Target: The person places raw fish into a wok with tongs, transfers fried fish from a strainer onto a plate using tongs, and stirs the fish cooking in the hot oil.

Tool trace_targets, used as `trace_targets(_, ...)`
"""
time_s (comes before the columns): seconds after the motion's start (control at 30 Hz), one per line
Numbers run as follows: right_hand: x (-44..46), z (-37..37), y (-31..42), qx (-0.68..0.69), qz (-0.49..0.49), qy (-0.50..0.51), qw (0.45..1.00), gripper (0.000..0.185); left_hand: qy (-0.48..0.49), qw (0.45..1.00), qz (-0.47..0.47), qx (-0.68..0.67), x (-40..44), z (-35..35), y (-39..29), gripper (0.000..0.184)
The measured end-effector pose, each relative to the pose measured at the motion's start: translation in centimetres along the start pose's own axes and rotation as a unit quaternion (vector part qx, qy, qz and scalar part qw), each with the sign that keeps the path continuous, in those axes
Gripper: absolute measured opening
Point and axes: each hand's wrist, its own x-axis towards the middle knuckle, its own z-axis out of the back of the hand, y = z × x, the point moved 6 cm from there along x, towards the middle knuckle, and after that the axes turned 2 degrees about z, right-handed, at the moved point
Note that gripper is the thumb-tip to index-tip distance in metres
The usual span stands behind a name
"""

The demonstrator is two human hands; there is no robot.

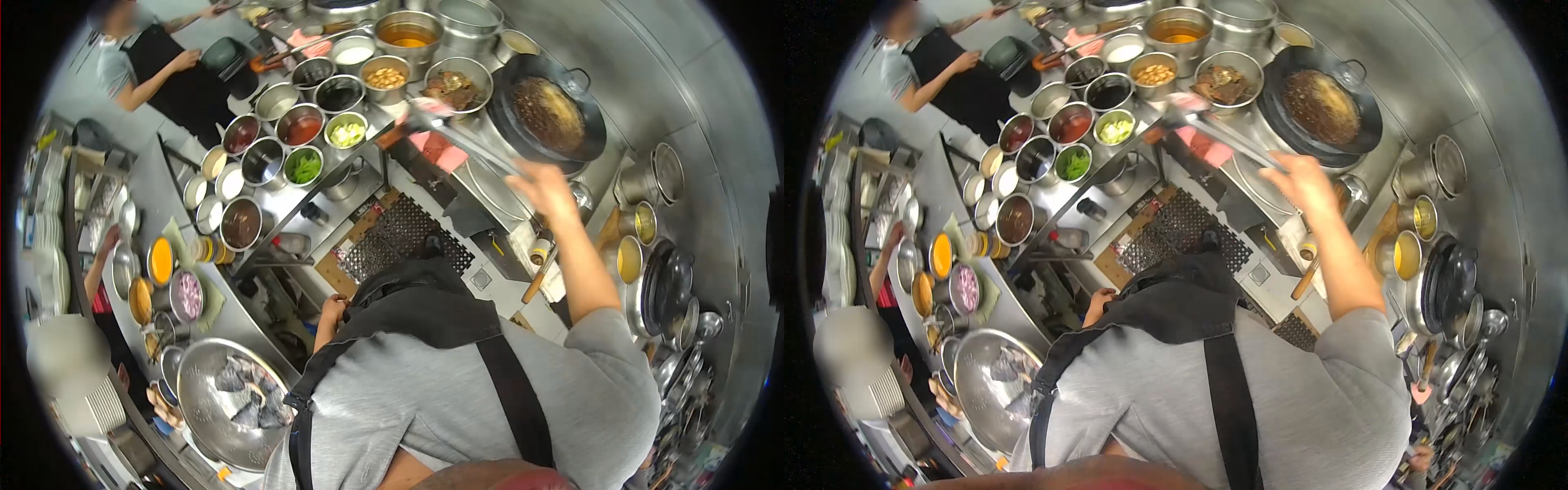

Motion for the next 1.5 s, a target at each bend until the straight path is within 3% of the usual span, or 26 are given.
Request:
trace_targets(0.07,-0.7,3.6,-4.9,-0.053,-0.072,-0.042,0.995,0.040,-0.009,0.996,0.004,0.088,1.9,0.1,0.4,0.034)
trace_targets(0.13,-0.7,7.0,-8.9,-0.025,-0.159,-0.034,0.986,0.040,0.037,0.977,-0.050,0.204,2.6,-0.2,-0.4,0.035)
trace_targets(0.2,-0.3,9.7,-12.4,-0.100,-0.195,-0.059,0.974,0.039,0.057,0.962,-0.085,0.254,2.5,-0.3,-2.1,0.034)
trace_targets(0.23,0.4,10.5,-14.0,-0.119,-0.190,-0.048,0.973,0.038,0.078,0.947,-0.057,0.306,3.4,-0.3,-1.3,0.029)
trace_targets(0.27,1.2,10.9,-15.8,-0.120,-0.190,-0.046,0.973,0.038,0.106,0.855,-0.216,0.460,3.4,-1.1,-2.0,0.023)
trace_targets(0.3,2.3,11.1,-16.8,-0.175,-0.196,-0.022,0.965,0.038,0.072,0.717,-0.380,0.580,2.3,-1.8,-3.5,0.021)
trace_targets(0.33,3.0,11.1,-17.8,-0.230,-0.203,0.003,0.952,0.037,0.076,0.717,-0.380,0.579,2.1,-2.5,-3.6,0.021)
trace_targets(0.37,3.7,10.9,-18.8,-0.235,-0.215,0.026,0.948,0.033,0.055,0.890,-0.149,0.427,3.1,-1.3,-2.3,0.026)
trace_targets(0.47,6.0,9.3,-22.0,-0.311,-0.215,0.100,0.920,0.028,0.049,0.964,0.089,0.245,0.8,-1.6,-3.1,0.033)
trace_targets(0.57,7.8,8.1,-22.5,-0.328,-0.222,0.138,0.908,0.024,0.089,0.951,-0.019,0.294,0.3,-2.8,-3.8,0.026)
trace_targets(0.77,9.9,6.3,-21.3,-0.337,-0.236,0.146,0.900,0.023,0.058,0.972,0.064,0.217,0.3,-3.0,-0.3,0.025)
trace_targets(0.87,10.1,6.1,-20.3,-0.311,-0.243,0.119,0.911,0.028,0.063,0.975,0.031,0.211,-1.4,-2.2,-1.2,0.024)
trace_targets(0.93,9.8,6.5,-19.1,-0.291,-0.251,0.101,0.918,0.030,0.022,0.980,0.084,0.178,-3.8,-1.3,-2.0,0.028)
trace_targets(1.13,7.3,13.6,-11.4,-0.248,-0.226,-0.010,0.942,0.045,0.001,0.983,0.082,0.164,-6.1,0.0,2.3,0.036)
trace_targets(1.17,6.8,15.0,-11.6,-0.305,-0.161,-0.070,0.936,0.046,0.004,0.983,0.070,0.172,-5.8,-0.1,3.7,0.037)
trace_targets(1.27,4.3,18.3,-5.2,-0.277,-0.137,-0.185,0.933,0.056,0.007,0.980,0.023,0.199,-5.4,-0.7,7.5,0.041)
trace_targets(1.37,3.7,17.1,-1.1,-0.245,-0.091,-0.213,0.941,0.059,-0.005,0.976,-0.016,0.219,-5.7,-1.6,10.2,0.045)
trace_targets(1.47,5.5,11.4,2.4,-0.111,-0.021,-0.158,0.981,0.060,-0.038,0.973,-0.006,0.227,-7.6,-3.7,12.7,0.049)
trace_targets(1.5,6.0,8.8,5.2,-0.138,0.004,-0.150,0.979,0.056,-0.053,0.971,0.003,0.231,-8.0,-4.7,13.3,0.050)
